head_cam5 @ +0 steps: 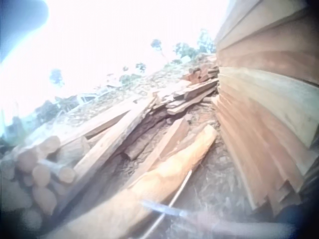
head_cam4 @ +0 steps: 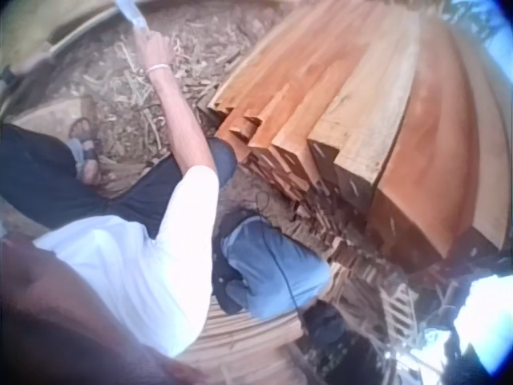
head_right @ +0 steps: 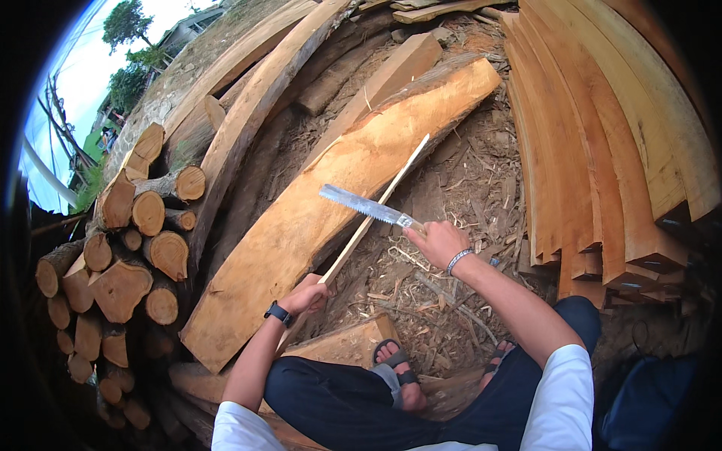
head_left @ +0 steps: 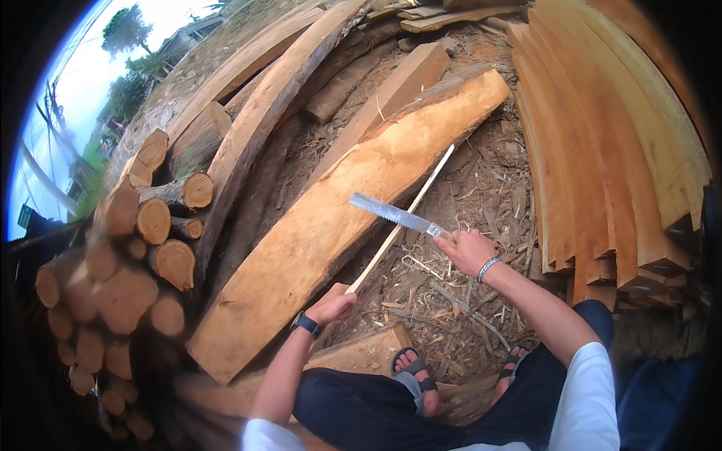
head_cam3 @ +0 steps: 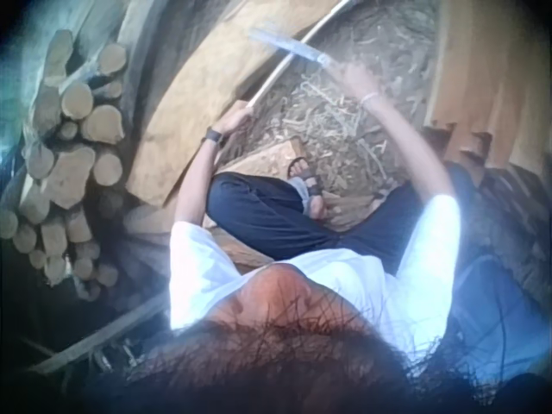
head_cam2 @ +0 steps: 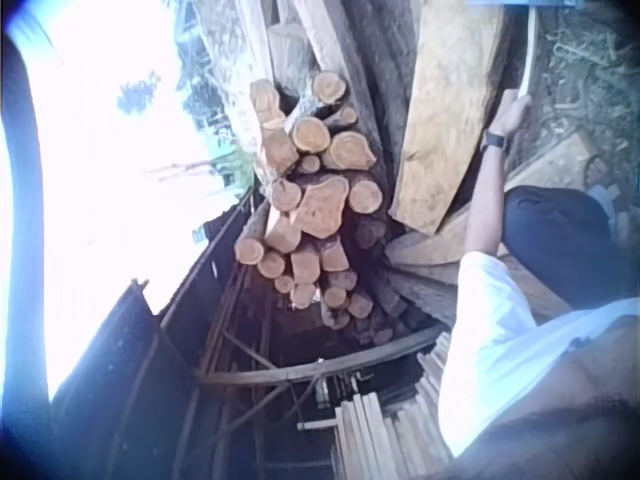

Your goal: The person uses a saw-like tool to shave thin layers off a piece of wood held in their left hand, working the tool along the wood's length.

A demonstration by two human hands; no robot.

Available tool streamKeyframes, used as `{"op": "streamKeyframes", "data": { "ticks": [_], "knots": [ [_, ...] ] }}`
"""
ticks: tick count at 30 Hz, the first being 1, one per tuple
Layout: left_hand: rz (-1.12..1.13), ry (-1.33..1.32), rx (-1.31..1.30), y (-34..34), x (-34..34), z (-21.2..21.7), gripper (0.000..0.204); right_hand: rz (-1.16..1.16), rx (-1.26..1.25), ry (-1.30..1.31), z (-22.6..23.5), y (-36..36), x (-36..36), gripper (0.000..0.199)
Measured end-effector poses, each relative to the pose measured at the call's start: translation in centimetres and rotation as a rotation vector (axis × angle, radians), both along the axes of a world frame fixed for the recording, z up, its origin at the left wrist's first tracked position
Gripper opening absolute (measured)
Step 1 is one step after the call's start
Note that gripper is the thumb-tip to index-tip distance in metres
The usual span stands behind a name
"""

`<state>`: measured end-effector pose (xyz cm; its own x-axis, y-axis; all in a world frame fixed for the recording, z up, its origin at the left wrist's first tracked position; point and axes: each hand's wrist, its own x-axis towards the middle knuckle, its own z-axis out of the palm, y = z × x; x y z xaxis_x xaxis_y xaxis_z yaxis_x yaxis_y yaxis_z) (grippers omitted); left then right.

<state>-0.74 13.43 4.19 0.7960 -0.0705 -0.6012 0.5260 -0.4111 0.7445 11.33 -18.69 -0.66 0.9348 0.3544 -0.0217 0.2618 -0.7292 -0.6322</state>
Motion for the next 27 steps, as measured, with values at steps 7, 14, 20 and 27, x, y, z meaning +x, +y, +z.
{"op": "streamKeyframes", "data": {
  "ticks": [7, 14, 20, 27],
  "knots": [
    [0.006, -0.051, -0.104, -1.3, 0.6, 1.4, 0.015, 0.006, -0.109, -0.233, 1.5, -0.5, 0.7, 0.071],
    [-0.006, -0.05, -0.202, -2.4, 0.9, 2.1, 0.016, -0.02, -0.1, -0.312, 2.6, -0.7, 0.7, 0.071],
    [0.037, -0.027, -0.194, -1.7, 0.5, 1.4, 0.021, 0.159, -0.093, -0.232, 1.8, 2.3, -3.1, 0.071],
    [0.066, -0.061, -0.176, -1.6, 0.2, 2.4, 0.023, -0.069, 0.051, -0.1, 1.9, -0.2, 0.2, 0.074]
  ]
}}
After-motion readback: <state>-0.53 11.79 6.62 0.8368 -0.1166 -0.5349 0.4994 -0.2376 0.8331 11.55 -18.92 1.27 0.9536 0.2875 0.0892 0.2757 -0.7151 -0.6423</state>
